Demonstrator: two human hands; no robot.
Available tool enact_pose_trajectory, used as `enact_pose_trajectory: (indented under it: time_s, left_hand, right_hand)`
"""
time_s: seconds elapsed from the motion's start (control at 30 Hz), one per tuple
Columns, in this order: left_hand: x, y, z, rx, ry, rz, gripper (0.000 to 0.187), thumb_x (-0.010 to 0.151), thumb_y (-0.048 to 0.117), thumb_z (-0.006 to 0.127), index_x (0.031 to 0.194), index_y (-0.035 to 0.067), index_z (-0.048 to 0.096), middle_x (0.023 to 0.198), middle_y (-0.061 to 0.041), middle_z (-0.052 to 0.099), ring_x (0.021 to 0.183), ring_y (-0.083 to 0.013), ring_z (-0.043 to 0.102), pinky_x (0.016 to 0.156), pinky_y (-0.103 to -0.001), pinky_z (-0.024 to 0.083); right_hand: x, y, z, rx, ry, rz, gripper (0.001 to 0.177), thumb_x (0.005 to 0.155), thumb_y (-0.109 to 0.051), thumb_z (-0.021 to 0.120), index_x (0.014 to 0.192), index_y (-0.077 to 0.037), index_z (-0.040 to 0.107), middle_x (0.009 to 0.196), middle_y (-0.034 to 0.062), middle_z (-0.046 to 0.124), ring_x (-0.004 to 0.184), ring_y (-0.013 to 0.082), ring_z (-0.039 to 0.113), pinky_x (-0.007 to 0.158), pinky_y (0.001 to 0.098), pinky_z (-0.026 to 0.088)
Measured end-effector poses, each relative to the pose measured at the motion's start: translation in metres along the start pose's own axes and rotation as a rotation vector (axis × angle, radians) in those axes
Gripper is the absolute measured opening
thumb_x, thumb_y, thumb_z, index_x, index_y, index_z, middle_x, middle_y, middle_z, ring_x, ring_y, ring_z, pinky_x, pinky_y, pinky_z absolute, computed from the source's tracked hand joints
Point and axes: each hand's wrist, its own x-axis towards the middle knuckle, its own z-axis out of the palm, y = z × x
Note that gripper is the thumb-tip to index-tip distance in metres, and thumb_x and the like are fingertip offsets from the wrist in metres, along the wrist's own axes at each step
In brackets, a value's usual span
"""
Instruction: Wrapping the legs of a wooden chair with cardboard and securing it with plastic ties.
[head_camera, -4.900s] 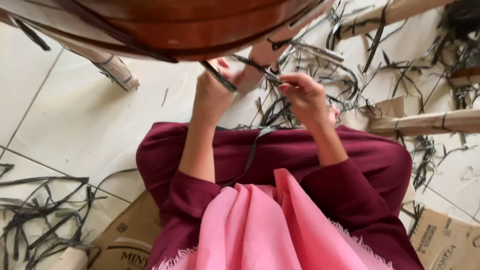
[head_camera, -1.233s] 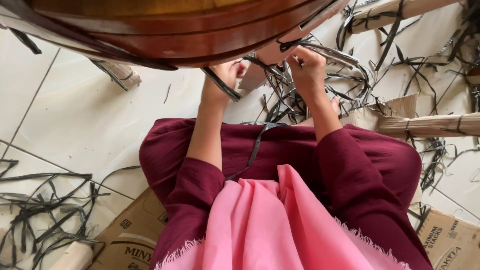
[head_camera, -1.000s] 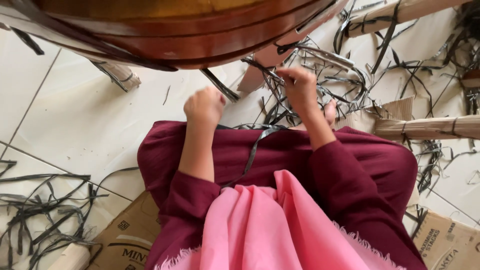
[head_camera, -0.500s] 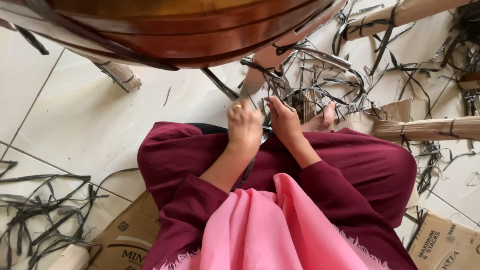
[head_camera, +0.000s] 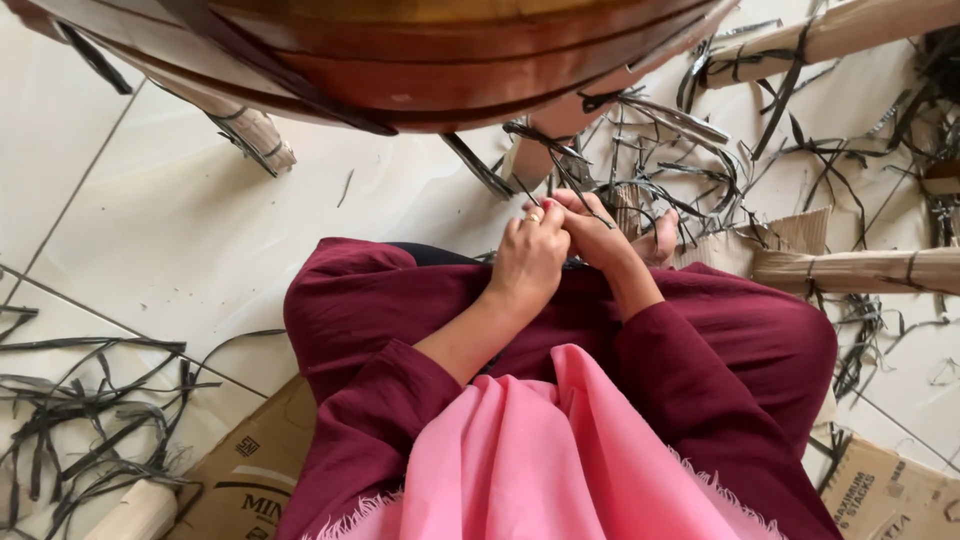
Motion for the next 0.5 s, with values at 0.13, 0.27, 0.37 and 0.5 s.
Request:
enact_pose_trajectory:
  time_s: [0.13,0.27,0.37,0.5]
  left_hand:
    - [-0.002,-0.003,0.000,-0.028,0.002,-0.006,0.009,0.074,0.005,0.066,0.066,0.010,0.065,0.094,-0.007,0.058,0.087,-0.0312,0.057,0.067,-0.041,0.043]
    - [0.018,-0.018,-0.040,-0.193,-0.228,-0.156,0.005,0.084,0.019,0.067,0.087,0.015,0.066,0.097,-0.003,0.060,0.086,-0.0299,0.067,0.071,-0.044,0.052]
    - [0.027,-0.044,-0.046,-0.210,-0.217,-0.174,0.027,0.093,0.022,0.066,0.120,0.023,0.061,0.102,-0.005,0.066,0.093,-0.0319,0.071,0.080,-0.045,0.054]
    - [0.018,-0.068,0.007,-0.142,-0.143,-0.080,0.026,0.091,0.021,0.067,0.114,0.033,0.066,0.091,0.007,0.070,0.102,-0.0206,0.069,0.085,-0.039,0.050]
  right_hand:
    - [0.000,0.014,-0.009,0.088,-0.019,0.096,0.017,0.102,-0.024,0.066,0.096,-0.009,0.072,0.053,-0.0036,0.048,0.035,0.0028,0.043,0.031,0.0197,0.037]
    - [-0.002,0.011,-0.014,0.081,-0.006,0.095,0.013,0.101,-0.020,0.067,0.097,-0.008,0.069,0.055,-0.0024,0.047,0.039,0.0060,0.048,0.032,0.0226,0.041]
    - [-0.011,0.014,-0.018,0.101,-0.012,0.018,0.018,0.103,-0.017,0.064,0.088,-0.007,0.065,0.053,-0.0011,0.035,0.038,0.0070,0.036,0.031,0.0215,0.029]
    - [-0.021,0.010,-0.018,0.095,-0.045,-0.073,0.015,0.105,-0.012,0.060,0.093,-0.003,0.064,0.052,0.0006,0.034,0.040,0.0068,0.032,0.034,0.0209,0.025]
